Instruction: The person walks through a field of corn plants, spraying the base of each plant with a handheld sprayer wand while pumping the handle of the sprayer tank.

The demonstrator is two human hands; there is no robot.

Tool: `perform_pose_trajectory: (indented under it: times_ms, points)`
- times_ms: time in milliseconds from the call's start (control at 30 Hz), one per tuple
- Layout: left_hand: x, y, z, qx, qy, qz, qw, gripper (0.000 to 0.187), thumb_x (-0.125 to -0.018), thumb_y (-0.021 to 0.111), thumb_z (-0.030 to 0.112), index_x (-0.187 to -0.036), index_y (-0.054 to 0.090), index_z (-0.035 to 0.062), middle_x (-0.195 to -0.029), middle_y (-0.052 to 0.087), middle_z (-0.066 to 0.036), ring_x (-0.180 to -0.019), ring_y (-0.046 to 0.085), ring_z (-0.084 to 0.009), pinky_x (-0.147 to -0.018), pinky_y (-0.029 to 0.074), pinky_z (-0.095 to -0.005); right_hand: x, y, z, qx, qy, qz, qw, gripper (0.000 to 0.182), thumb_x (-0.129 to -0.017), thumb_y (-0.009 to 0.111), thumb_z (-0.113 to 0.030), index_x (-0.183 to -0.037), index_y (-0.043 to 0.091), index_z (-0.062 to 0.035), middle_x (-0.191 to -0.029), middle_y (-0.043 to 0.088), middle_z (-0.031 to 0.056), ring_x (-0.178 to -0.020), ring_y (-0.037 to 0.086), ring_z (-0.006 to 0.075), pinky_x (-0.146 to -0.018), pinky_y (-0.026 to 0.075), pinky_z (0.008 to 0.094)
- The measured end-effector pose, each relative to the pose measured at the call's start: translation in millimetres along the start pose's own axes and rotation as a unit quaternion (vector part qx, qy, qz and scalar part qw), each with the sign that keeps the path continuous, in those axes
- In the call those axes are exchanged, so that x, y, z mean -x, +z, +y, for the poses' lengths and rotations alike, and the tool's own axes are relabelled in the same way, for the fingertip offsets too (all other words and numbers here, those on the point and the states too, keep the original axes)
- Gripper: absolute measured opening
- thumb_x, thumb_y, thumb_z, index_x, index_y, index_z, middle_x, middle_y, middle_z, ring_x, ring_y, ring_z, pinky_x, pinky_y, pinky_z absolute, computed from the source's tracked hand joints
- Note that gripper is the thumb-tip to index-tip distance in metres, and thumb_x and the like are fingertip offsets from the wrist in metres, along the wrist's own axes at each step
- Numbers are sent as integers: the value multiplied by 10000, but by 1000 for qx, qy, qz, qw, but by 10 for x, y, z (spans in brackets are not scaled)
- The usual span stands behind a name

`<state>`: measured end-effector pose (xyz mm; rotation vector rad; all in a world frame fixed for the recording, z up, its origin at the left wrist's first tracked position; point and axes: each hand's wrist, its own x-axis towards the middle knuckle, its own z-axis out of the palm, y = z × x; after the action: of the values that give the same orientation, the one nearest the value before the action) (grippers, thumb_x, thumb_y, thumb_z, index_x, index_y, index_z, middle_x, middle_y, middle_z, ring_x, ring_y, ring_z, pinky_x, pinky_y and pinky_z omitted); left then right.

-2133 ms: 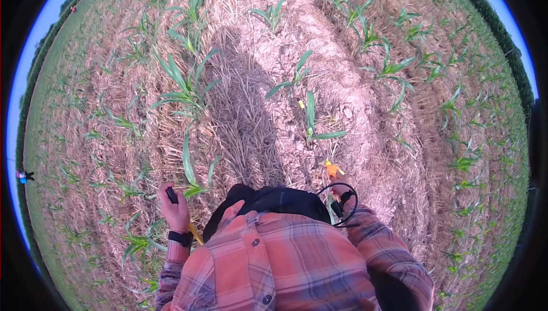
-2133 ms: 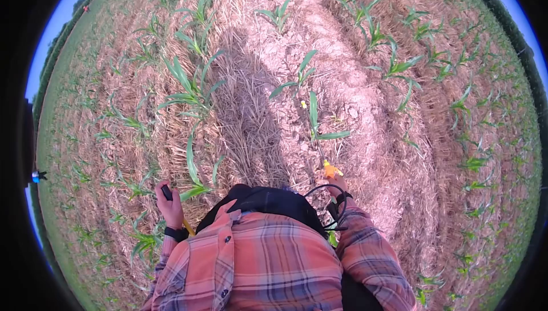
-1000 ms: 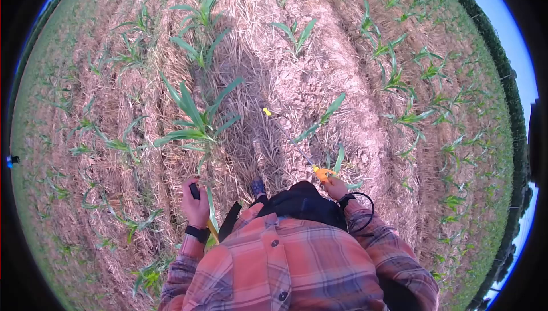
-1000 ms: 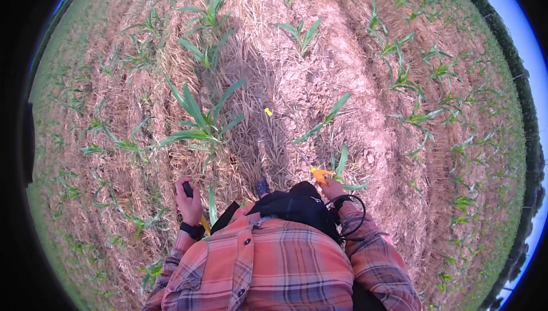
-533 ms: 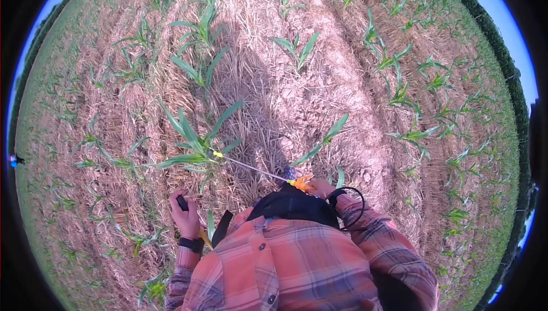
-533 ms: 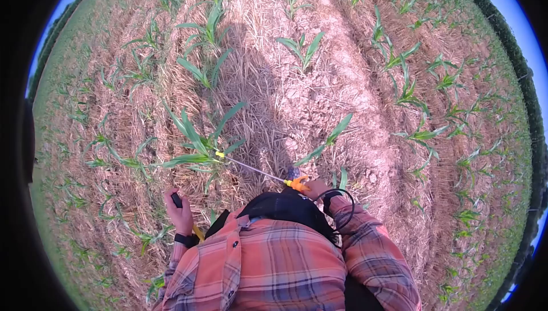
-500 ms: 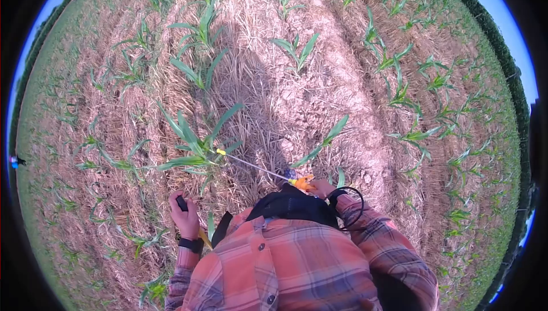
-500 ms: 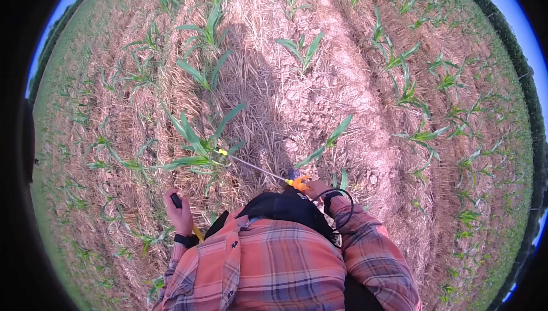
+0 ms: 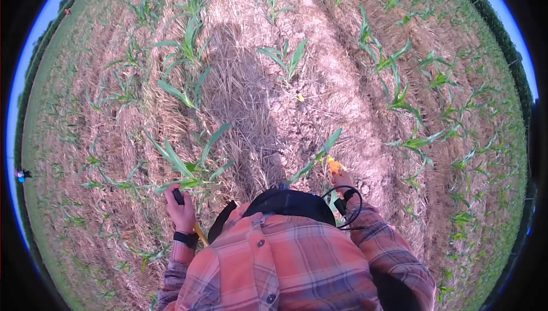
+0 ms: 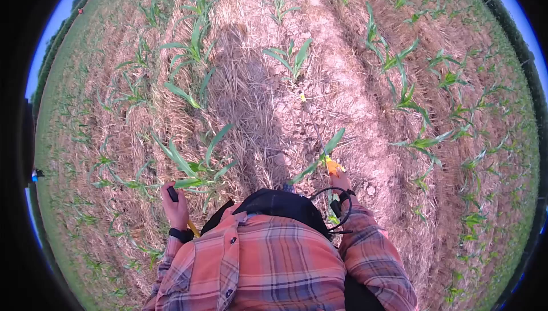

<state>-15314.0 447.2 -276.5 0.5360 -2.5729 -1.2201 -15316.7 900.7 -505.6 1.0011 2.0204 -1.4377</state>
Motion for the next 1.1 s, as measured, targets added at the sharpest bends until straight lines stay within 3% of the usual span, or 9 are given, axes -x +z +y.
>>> perform_pose_trajectory:
  times_ms: [133, 300, 433, 467, 500, 567, 933, 1033, 1100]
  points:
    - [-85, 51, 188, 38, -13, -4, 999, 242, -736, 475, -34, -959, 431, 50, -739, 428, -16, -602, 362, -57, -526, 315, -197, -258, -238, 6, -161, 24, 71, 984, 148, -743, 531, -185, -785, 498, -47, -521, 464, 32, -357, 424, 110, -307, 331, 220]
    - [-174, -196, 337, 72, 83, 46, 993, 232, -750, 460, -38, -967, 425, 36, -737, 397, 7, -601, 338, -50, -532, 300, -169, -290, -407, -234, -252, 17, 126, 959, 175, -772, 514, -220, -732, 476, -54, -510, 467, 34, -331, 398, 111, -289, 322, 267]
    - [-455, -204, 347, 73, 40, 14, 996, 227, -754, 467, -27, -967, 423, 36, -751, 404, -12, -626, 354, -69, -569, 329, -201, -459, -374, -337, -311, 52, 142, 938, 167, -767, 507, -214, -728, 471, -55, -511, 467, 46, -314, 386, 118, -284, 316, 256]
    - [-618, -75, 352, 47, 33, 8, 998, 230, -748, 478, -21, -964, 423, 37, -715, 410, -13, -606, 370, -88, -555, 342, -223, -444, -316, -403, -285, 54, 148, 945, 123, -752, 498, -179, -753, 486, -56, -529, 467, 43, -341, 397, 117, -295, 324, 250]
    - [-842, 116, 154, -18, 123, 30, 992, 228, -740, 487, -17, -951, 430, 42, -677, 420, -17, -569, 381, -100, -522, 342, -233, -434, -262, -495, -260, 55, 154, 952, 97, -736, 489, -144, -777, 500, -58, -546, 468, 40, -368, 408, 117, -307, 333, 243]
    - [-1114, 428, -167, 26, 30, -22, 999, 206, -731, 503, 7, -925, 448, 50, -696, 446, -56, -587, 409, -114, -529, 348, -249, -552, -85, -617, -246, 74, 154, 954, 98, -728, 503, -144, -784, 502, -63, -549, 470, 41, -371, 412, 124, -301, 330, 260]
    - [-2156, 640, -520, 39, 1, -40, 998, 226, -725, 484, 20, -943, 453, 74, -622, 435, -63, -535, 423, -113, -487, 354, -258, -537, 1122, -1934, 64, -22, 7, 998, 252, -763, 523, -251, -678, 511, -15, -521, 506, 61, -332, 432, 140, -307, 331, 269]
    - [-2318, 620, -385, 43, -13, -54, 998, 215, -728, 473, 20, -937, 455, 68, -653, 423, -55, -564, 416, -95, -501, 349, -245, -538, 1348, -2159, 204, -123, -35, 971, 293, -740, 525, -322, -700, 567, -35, -560, 550, 62, -469, 524, 161, -444, 403, 304]
    - [-2392, 577, -326, 48, 51, -37, 997, 204, -733, 472, 23, -932, 454, 63, -637, 411, -32, -549, 403, -91, -496, 341, -237, -446, 1445, -2381, 257, -168, -117, 945, 297, -744, 510, -323, -739, 568, -32, -580, 554, 90, -534, 549, 183, -508, 416, 316]
